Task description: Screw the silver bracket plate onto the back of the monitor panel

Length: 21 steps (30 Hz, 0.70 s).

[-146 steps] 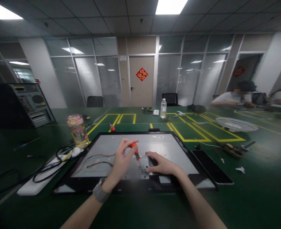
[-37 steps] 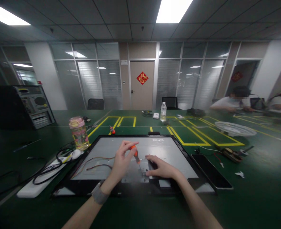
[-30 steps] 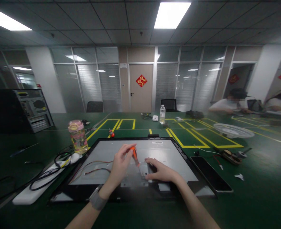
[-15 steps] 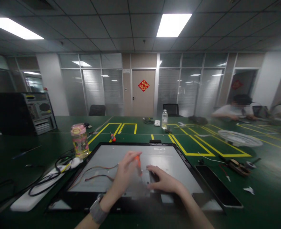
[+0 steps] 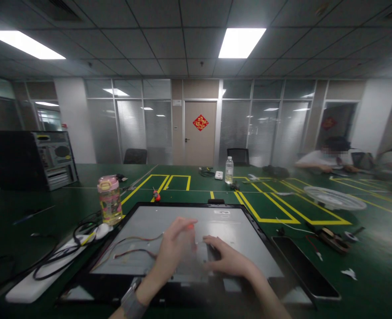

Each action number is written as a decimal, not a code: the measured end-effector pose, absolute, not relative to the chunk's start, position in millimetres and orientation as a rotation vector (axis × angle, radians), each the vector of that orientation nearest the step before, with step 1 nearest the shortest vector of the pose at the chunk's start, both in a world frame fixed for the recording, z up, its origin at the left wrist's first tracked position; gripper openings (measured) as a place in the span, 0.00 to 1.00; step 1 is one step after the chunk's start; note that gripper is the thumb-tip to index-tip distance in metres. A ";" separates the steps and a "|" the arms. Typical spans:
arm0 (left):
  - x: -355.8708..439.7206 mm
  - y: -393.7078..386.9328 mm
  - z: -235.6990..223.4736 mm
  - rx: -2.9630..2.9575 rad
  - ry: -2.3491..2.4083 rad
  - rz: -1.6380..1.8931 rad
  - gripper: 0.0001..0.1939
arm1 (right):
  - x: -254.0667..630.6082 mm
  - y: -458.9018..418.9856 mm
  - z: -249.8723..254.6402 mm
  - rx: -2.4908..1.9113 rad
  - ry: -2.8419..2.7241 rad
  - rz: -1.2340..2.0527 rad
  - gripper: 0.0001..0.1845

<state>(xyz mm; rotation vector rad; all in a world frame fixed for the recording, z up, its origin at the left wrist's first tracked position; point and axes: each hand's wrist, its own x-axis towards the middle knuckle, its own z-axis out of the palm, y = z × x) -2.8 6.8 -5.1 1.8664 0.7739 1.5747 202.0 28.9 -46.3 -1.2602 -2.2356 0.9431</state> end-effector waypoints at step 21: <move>-5.0 7.1 -0.8 1.844 0.787 1.595 0.14 | 201.7 27.7 -45.2 -1.290 -2.233 0.954 0.43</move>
